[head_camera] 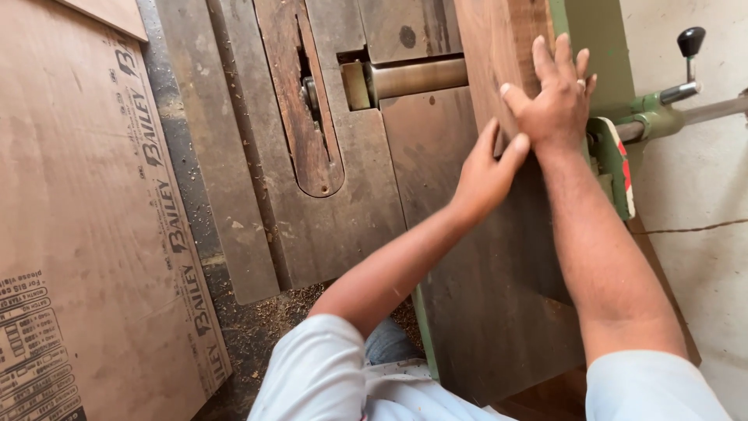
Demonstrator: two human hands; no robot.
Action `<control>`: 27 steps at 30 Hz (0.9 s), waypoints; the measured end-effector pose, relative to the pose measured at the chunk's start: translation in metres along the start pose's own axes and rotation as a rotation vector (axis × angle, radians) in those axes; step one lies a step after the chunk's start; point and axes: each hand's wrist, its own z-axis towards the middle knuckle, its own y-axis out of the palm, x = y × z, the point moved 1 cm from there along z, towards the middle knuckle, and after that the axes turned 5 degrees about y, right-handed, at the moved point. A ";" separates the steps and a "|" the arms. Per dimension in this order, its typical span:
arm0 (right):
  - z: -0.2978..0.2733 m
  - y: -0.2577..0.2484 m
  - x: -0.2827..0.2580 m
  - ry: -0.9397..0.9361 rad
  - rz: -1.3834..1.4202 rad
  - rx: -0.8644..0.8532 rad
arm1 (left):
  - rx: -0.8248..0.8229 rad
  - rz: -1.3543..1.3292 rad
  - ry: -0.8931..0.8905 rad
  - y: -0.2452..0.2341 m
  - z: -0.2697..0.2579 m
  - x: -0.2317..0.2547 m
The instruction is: Measure and process a wooden plank using a jointer machine.
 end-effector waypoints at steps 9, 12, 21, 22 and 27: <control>0.056 0.017 -0.012 -0.058 0.013 0.040 | -0.092 0.592 0.212 -0.126 -0.110 0.108; 0.072 0.017 -0.022 -0.056 0.015 0.056 | 0.081 0.832 0.357 -0.184 -0.128 0.128; 0.123 0.042 -0.018 -0.104 0.047 0.173 | 0.458 1.675 0.251 -0.287 -0.169 0.134; 0.127 0.045 -0.017 -0.110 0.071 0.178 | 0.444 1.650 0.179 -0.286 -0.167 0.133; 0.162 0.066 -0.004 -0.144 0.092 0.195 | 0.434 1.607 0.149 -0.287 -0.158 0.129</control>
